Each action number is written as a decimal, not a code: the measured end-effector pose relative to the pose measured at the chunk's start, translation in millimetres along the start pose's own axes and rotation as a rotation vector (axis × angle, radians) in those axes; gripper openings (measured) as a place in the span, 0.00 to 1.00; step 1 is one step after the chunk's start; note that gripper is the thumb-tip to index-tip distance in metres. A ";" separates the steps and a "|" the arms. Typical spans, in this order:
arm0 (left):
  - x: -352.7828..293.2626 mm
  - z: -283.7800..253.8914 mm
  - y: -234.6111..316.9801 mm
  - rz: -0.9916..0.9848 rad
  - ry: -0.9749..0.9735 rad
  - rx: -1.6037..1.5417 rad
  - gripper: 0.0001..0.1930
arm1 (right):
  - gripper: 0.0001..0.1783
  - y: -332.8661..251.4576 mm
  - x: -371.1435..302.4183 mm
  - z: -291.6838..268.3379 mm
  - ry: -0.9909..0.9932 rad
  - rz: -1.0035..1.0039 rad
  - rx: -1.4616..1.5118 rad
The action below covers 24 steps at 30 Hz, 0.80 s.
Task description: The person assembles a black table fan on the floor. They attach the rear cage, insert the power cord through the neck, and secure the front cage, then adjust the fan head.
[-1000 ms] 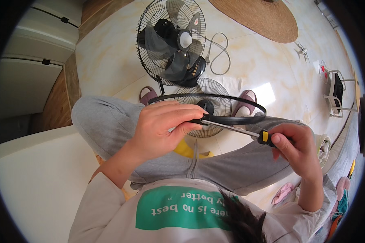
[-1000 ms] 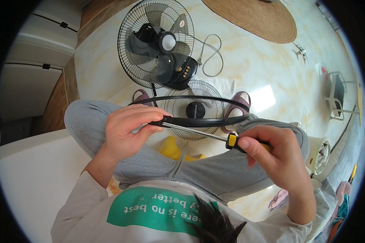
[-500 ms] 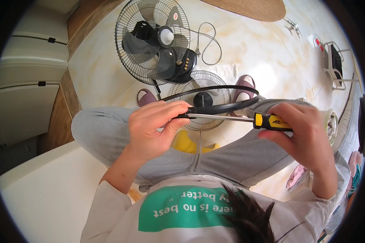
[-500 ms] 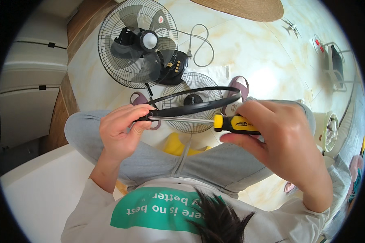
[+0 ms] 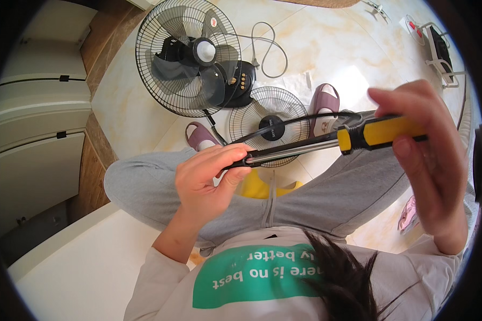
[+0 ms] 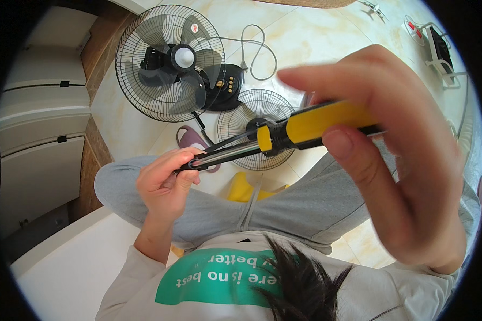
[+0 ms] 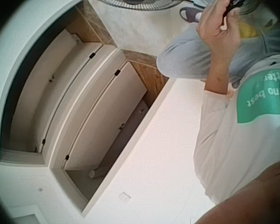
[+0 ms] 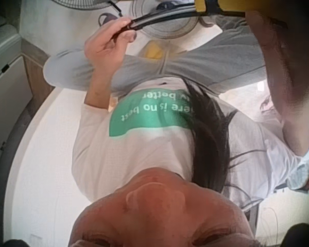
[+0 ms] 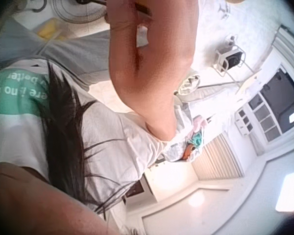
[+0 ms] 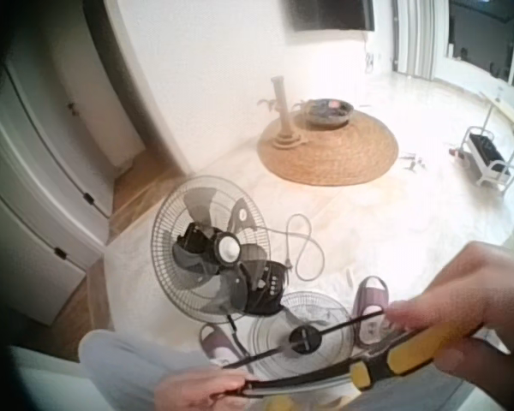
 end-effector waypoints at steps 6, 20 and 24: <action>3.7 -1.2 4.3 0.102 0.003 0.100 0.11 | 0.24 27.3 -27.5 8.6 0.307 0.488 0.811; 3.1 6.0 0.9 0.006 0.021 0.002 0.12 | 0.27 47.5 -23.0 34.9 0.461 0.270 0.807; 1.4 5.9 -1.2 -0.062 0.117 -0.040 0.12 | 0.28 42.5 -19.5 56.2 0.632 0.164 0.921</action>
Point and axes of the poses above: each hand's wrist, its own x-axis towards the middle knuckle, its own z-axis out of the palm, y = z × x, the point moved 2 cm from there along x, towards the middle knuckle, and after that the axes turned 5 degrees about x, right-handed, at the moved point
